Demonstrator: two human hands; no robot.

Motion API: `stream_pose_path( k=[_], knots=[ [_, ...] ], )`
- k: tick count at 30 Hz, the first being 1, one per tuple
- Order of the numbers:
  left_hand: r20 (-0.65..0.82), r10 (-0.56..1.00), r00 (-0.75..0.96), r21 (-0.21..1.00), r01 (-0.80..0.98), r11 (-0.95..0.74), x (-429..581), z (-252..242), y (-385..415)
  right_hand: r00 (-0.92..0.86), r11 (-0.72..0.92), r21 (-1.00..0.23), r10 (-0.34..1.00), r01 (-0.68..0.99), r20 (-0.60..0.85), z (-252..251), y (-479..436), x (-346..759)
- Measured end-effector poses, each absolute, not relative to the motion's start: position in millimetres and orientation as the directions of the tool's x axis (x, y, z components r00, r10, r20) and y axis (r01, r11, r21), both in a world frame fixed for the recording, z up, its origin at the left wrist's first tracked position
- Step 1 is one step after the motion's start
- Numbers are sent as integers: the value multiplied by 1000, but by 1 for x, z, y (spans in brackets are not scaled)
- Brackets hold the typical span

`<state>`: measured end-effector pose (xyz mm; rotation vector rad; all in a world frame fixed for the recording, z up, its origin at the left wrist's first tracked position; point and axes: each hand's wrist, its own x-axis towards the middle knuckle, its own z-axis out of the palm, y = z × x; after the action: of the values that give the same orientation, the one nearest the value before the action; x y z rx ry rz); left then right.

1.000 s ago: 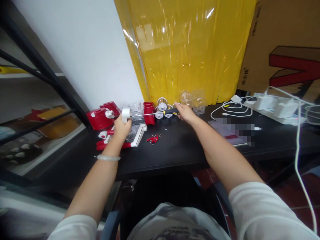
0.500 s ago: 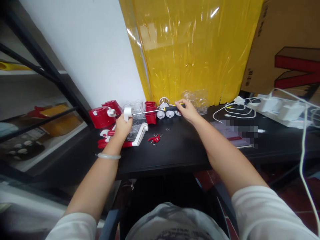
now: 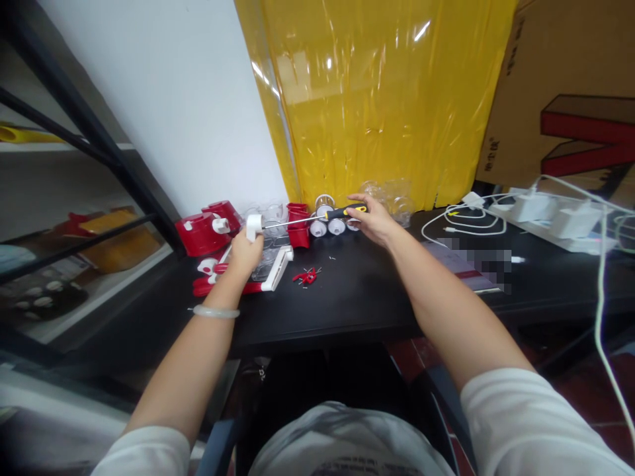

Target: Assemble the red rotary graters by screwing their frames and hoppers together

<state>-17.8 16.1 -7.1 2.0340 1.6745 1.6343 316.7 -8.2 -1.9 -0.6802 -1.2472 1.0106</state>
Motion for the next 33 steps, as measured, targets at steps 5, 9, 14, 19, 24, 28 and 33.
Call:
stream_pose_path(
  k=[5,9,14,19,24,28,33],
  knots=[
    [565,816,-126,512,829,-227,-11,-2,5,78,296,-946,954,-133,288,1,-10,311],
    [558,821,-123,463,867,-185,-12,-2,5,108,283,-952,949,118,296,-4,-7,312],
    [558,818,-138,459,873,-165,-15,0,5,76,386,-919,917,83,392,-10,0,312],
    [552,823,-135,471,865,-174,-16,2,4,76,442,-897,894,14,441,-12,7,310],
    [530,836,-143,465,873,-146,-17,2,4,98,458,-880,888,-127,449,-12,4,308],
    [501,852,-154,472,873,-120,-18,1,5,28,430,-870,899,-243,437,-9,-5,308],
    [514,846,-141,493,856,-157,-16,-1,7,39,423,-867,903,-265,428,-4,-9,308]
  ],
)
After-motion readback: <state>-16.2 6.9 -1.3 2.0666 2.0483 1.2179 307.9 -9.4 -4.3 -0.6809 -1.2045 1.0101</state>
